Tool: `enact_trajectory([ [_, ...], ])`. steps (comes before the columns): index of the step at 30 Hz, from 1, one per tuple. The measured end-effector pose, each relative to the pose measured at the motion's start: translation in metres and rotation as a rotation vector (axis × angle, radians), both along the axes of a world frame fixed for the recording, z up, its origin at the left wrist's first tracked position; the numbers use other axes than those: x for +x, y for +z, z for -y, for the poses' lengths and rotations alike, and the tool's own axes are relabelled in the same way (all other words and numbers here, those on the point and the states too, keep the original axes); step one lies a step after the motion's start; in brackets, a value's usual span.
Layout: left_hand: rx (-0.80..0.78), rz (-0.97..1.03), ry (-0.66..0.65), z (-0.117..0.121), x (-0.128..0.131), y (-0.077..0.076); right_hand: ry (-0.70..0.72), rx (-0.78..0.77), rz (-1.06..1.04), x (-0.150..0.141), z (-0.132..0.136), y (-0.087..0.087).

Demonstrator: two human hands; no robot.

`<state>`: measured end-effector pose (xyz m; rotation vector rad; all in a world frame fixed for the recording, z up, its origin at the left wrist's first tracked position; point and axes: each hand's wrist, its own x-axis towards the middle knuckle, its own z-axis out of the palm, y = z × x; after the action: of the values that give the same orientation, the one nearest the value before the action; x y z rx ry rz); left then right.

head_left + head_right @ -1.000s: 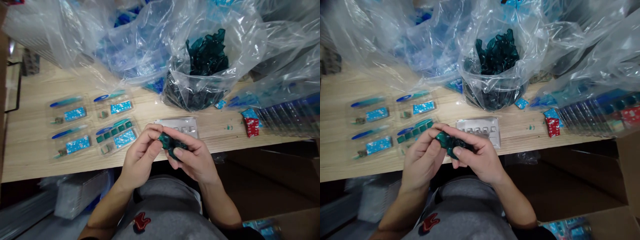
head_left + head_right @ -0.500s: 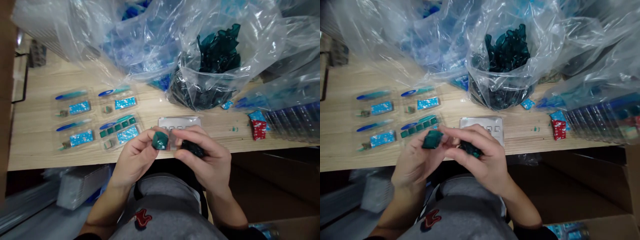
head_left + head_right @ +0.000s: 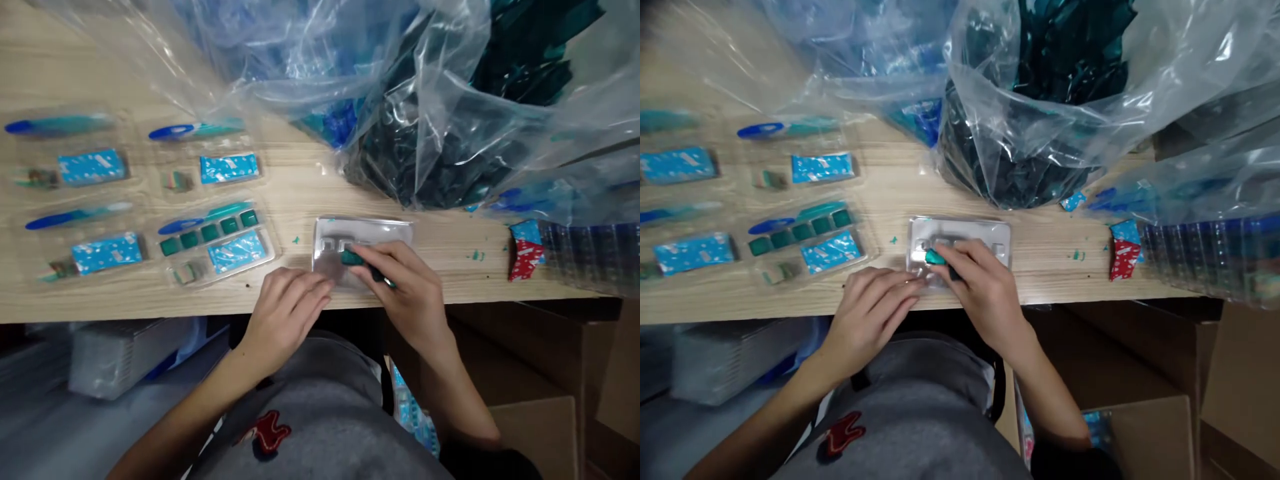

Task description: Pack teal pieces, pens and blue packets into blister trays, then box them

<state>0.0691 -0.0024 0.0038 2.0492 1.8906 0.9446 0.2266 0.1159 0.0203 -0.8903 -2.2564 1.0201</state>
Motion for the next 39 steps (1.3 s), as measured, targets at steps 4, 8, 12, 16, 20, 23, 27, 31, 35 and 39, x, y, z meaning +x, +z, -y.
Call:
enact_trajectory([
  [4,-0.014,-0.122,-0.014,-0.007,0.0,-0.011,0.144,0.118,0.299,-0.031,-0.012,-0.005],
  [8,-0.017,-0.073,-0.015,-0.008,-0.002,-0.01,0.211,0.179,0.539,-0.044,-0.013,-0.001],
  [12,-0.101,0.202,0.019,-0.009,-0.012,0.002,0.175,-0.105,0.203,-0.031,-0.018,0.003],
  [16,-0.132,0.544,0.161,-0.02,-0.015,0.016,0.151,-0.595,-0.15,-0.012,-0.01,0.008],
  [20,-0.137,0.566,0.118,-0.035,-0.006,0.028,0.124,-0.735,-0.206,-0.005,0.006,0.017],
  [23,-0.14,0.464,0.085,-0.042,0.002,0.034,0.115,-0.646,-0.157,-0.002,0.01,0.023],
  [27,-0.075,0.496,0.104,-0.043,0.007,0.035,0.131,-0.617,-0.196,0.005,0.008,0.025],
  [31,-0.032,0.56,0.071,-0.041,0.009,0.031,0.107,-0.545,-0.208,0.008,0.01,0.023],
  [35,0.048,0.396,-0.005,-0.043,0.009,0.032,0.16,-0.449,-0.149,0.007,0.014,0.026],
  [39,0.023,0.267,0.003,-0.046,0.008,0.04,0.151,-0.397,-0.124,0.008,0.014,0.027],
])
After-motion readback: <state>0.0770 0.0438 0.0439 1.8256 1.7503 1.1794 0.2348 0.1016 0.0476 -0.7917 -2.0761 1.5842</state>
